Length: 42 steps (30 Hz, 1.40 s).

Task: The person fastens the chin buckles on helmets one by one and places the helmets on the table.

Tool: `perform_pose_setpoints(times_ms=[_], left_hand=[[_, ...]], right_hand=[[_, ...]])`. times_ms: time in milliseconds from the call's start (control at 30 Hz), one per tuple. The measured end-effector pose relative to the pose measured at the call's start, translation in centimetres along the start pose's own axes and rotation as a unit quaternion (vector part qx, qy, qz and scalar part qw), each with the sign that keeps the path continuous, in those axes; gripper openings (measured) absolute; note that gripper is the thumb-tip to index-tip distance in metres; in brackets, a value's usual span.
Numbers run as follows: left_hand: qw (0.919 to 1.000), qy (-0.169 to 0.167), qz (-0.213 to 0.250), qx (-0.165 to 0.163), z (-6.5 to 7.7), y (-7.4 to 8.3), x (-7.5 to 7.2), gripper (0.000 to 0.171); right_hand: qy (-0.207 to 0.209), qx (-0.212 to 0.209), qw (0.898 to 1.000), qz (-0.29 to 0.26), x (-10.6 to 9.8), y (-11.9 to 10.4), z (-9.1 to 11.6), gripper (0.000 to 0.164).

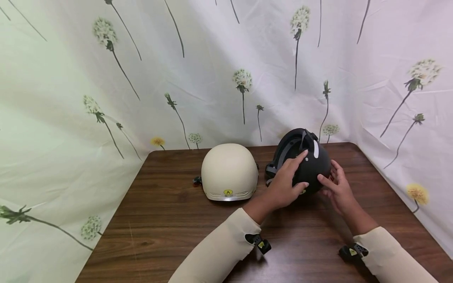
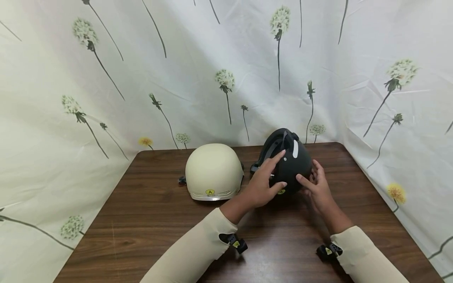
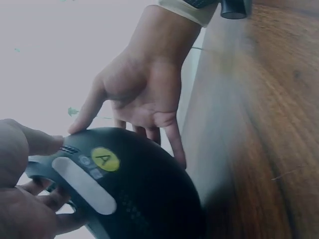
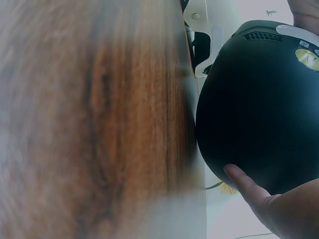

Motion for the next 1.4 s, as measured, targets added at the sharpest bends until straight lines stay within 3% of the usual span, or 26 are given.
perform_pose_setpoints(times_ms=[167, 333, 467, 700, 933, 1067, 1233, 1400], left_hand=[[0.9997, -0.015, -0.002, -0.018, -0.1, 0.2, -0.2, 0.085], [0.9994, -0.004, 0.009, -0.034, -0.1, 0.0, -0.2, 0.085], [0.9992, 0.006, 0.019, -0.033, 0.0, -0.2, -0.2, 0.085], [0.9974, 0.01, 0.066, -0.029, 0.3, -0.8, 0.0, 0.079], [0.9866, 0.008, 0.154, -0.053, 0.7, -2.0, 0.3, 0.081], [0.9813, 0.014, 0.187, -0.042, 0.8, -2.4, 0.5, 0.083], [0.9737, 0.034, 0.221, -0.046, 0.9, -2.9, 0.9, 0.082], [0.9607, 0.057, 0.264, -0.063, 1.2, -3.5, 1.4, 0.081]], right_hand=[[-0.003, 0.001, 1.0, 0.004, 0.1, -0.1, 0.0, 0.098], [-0.016, 0.0, 1.0, 0.0, 0.1, 0.3, -0.1, 0.092], [-0.035, -0.01, 0.999, -0.028, 0.1, 1.0, 0.0, 0.08], [-0.058, -0.058, 0.994, -0.07, 0.8, 1.4, 0.5, 0.04], [-0.033, -0.075, 0.994, -0.07, 1.0, 0.7, 0.5, 0.058], [-0.023, -0.092, 0.993, -0.074, 1.2, 0.0, 0.5, 0.067], [-0.003, -0.099, 0.994, -0.042, 1.2, -0.8, 0.3, 0.075], [0.008, -0.11, 0.994, -0.014, 1.4, -1.5, 0.2, 0.083]])
Point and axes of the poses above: each hand's wrist, its own z-axis away from the middle knuckle, its own x-axis out of the palm, y = z × x, the point moved 5 cm from there along -z, towards the middle knuckle, and after that the axes turned 6 degrees about -x, right-handed, at the moved point
